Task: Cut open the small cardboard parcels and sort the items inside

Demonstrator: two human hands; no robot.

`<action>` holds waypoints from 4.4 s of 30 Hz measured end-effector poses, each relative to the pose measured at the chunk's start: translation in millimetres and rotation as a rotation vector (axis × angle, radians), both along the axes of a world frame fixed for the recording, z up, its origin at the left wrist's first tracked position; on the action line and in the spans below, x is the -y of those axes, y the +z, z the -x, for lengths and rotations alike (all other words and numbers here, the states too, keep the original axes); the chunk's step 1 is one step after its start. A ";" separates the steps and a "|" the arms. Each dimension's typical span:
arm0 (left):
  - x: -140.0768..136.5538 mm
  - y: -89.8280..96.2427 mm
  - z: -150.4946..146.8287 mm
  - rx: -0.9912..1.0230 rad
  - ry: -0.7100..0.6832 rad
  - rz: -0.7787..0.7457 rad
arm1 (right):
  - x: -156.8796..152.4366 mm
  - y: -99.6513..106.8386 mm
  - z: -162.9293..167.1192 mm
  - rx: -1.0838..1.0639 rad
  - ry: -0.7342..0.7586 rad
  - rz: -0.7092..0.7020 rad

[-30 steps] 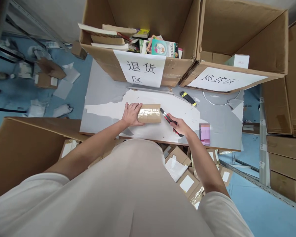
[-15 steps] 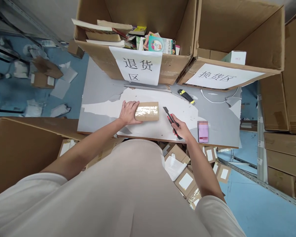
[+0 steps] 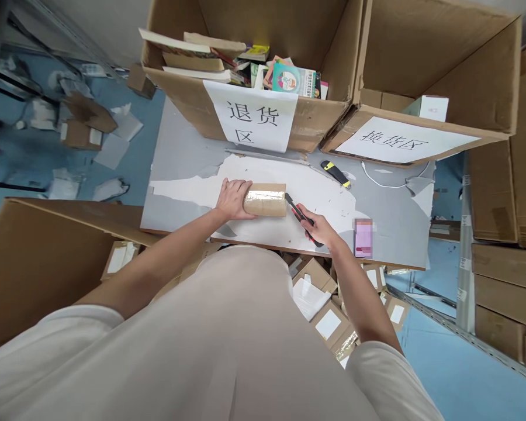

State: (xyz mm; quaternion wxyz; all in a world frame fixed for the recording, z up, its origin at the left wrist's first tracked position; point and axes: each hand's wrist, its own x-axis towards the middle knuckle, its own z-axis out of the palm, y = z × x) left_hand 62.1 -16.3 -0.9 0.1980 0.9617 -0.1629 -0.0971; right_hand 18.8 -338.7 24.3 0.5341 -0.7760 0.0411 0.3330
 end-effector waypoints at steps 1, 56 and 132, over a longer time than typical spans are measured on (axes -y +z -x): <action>0.2 0.0 0.2 0.000 0.007 0.000 | 0.8 -0.3 4.5 0.001 0.022 0.002; -39.4 -55.1 59.9 -0.284 0.446 0.497 | -65.1 -68.6 30.6 0.285 -0.286 0.177; -9.5 -48.0 74.9 0.053 -0.070 0.416 | -12.3 61.6 -30.1 0.689 0.975 0.934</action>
